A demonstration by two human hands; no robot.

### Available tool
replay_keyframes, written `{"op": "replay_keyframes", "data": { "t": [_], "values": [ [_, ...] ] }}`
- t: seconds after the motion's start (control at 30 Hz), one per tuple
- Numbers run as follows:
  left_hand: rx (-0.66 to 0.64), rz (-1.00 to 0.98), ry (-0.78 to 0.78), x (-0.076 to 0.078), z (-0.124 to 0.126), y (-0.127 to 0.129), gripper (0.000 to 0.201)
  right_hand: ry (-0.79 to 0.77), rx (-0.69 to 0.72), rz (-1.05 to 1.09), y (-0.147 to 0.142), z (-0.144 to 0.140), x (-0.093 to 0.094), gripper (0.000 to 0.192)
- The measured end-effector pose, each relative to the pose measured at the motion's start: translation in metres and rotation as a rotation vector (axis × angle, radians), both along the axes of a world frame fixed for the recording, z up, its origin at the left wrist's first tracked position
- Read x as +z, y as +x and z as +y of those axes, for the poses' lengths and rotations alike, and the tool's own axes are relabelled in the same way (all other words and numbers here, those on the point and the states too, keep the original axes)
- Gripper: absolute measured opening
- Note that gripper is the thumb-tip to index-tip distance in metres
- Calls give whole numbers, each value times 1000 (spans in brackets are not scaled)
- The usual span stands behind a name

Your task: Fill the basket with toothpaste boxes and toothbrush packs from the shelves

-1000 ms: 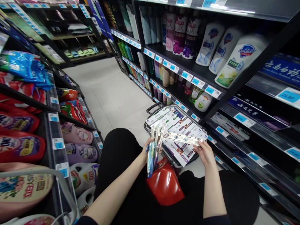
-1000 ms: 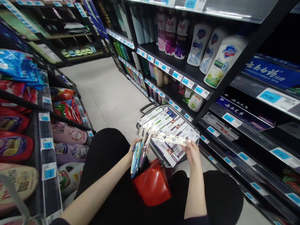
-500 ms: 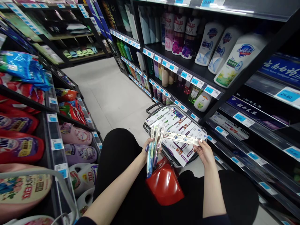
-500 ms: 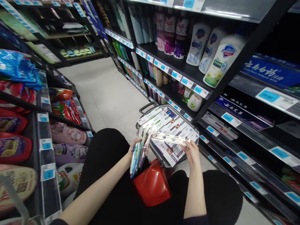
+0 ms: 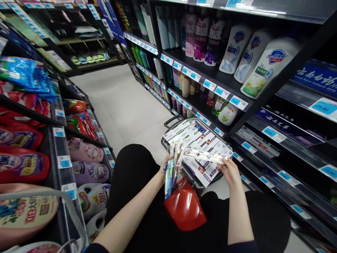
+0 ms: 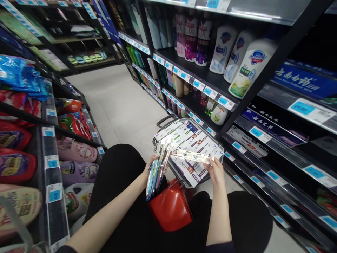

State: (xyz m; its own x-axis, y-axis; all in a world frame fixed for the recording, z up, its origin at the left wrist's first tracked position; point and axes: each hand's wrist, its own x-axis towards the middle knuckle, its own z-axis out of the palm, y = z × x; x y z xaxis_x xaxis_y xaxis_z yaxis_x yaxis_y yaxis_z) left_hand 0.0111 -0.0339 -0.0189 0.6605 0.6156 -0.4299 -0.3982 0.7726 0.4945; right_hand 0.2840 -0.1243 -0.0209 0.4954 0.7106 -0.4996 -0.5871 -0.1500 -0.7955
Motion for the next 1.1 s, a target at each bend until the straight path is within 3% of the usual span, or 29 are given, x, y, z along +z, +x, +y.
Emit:
{"op": "replay_keyframes", "data": {
  "t": [0.73,0.97,1.1],
  "values": [
    [28,35,-37,0,-1,1,44,3,72,-151,5,0,0,49],
    [83,107,-71,-2,-1,2,27,62,198,-249,2,1,2,65],
    [75,150,-91,-5,0,1,29,80,218,-322,0,1,6,62]
  ]
}}
